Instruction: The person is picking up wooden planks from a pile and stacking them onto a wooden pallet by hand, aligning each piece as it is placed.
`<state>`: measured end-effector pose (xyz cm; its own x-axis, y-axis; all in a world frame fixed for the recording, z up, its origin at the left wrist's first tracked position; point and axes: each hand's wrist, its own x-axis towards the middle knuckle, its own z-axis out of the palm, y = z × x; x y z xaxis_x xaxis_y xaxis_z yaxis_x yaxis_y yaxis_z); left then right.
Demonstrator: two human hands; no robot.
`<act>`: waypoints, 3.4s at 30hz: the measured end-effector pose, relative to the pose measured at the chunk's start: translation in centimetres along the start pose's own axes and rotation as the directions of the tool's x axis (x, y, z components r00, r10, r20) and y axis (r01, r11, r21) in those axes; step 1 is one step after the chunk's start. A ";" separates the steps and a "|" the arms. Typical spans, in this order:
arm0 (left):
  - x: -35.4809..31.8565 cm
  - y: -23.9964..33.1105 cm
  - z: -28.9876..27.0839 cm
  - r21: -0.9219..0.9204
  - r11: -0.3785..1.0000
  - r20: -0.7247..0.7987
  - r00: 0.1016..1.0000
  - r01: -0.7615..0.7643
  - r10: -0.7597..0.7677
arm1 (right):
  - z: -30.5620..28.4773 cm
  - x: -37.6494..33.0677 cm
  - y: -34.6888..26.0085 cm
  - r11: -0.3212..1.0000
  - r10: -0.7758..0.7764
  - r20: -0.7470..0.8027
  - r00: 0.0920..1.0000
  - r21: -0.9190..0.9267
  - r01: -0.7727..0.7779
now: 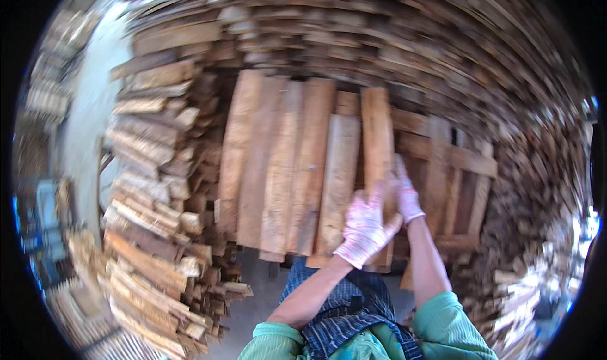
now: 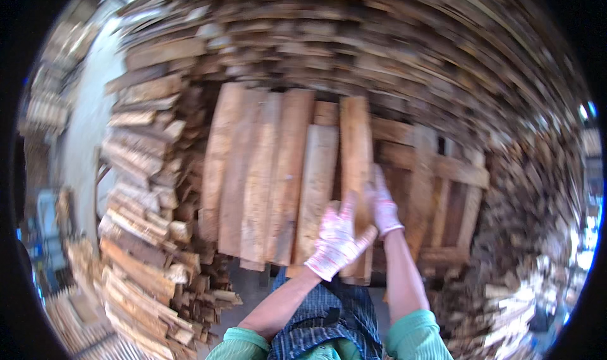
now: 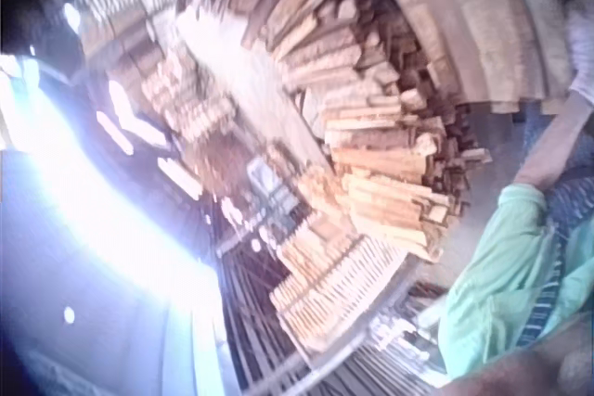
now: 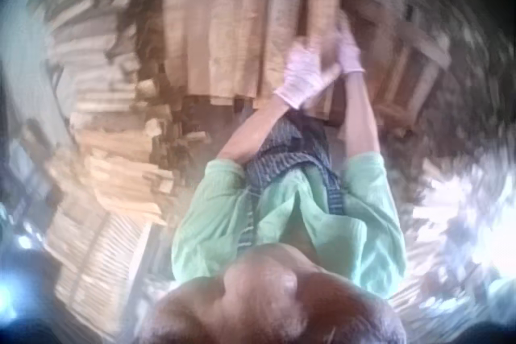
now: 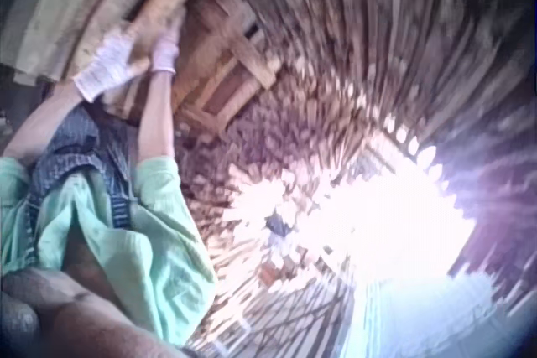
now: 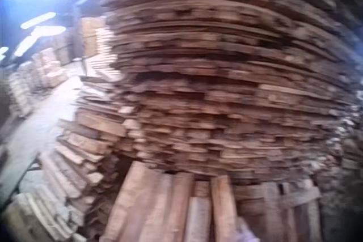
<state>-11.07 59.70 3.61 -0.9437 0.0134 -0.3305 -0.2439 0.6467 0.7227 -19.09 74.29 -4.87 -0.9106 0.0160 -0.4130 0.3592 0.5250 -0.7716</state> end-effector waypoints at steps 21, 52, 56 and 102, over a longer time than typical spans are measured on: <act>5.4 -50.1 -43.6 -0.531 0.389 -0.444 0.143 0.753 -0.885 | 41.7 5.4 -28.3 0.808 -0.305 0.715 0.629 -0.155 0.568; 2.2 -45.6 -44.5 -0.891 0.453 -0.415 0.358 0.025 -0.837 | 54.9 -0.3 -32.2 0.927 -0.064 0.768 0.637 -0.191 0.324; -3.5 -51.1 -44.4 -0.920 0.371 -0.310 0.341 0.129 -0.887 | 54.9 -2.1 -36.3 0.561 0.080 0.990 0.117 -0.142 0.816; -4.7 -8.6 -4.4 0.509 0.847 -0.197 0.979 0.154 -0.059 | -4.4 -3.5 7.4 0.876 0.265 -0.070 0.962 -0.399 -0.270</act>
<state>-5.49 50.67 1.61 -0.9531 -0.1754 -0.2467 -0.2379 0.9380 0.2521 -14.15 81.84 -7.01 -0.7950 0.2136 -0.5678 0.4789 0.7954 -0.3714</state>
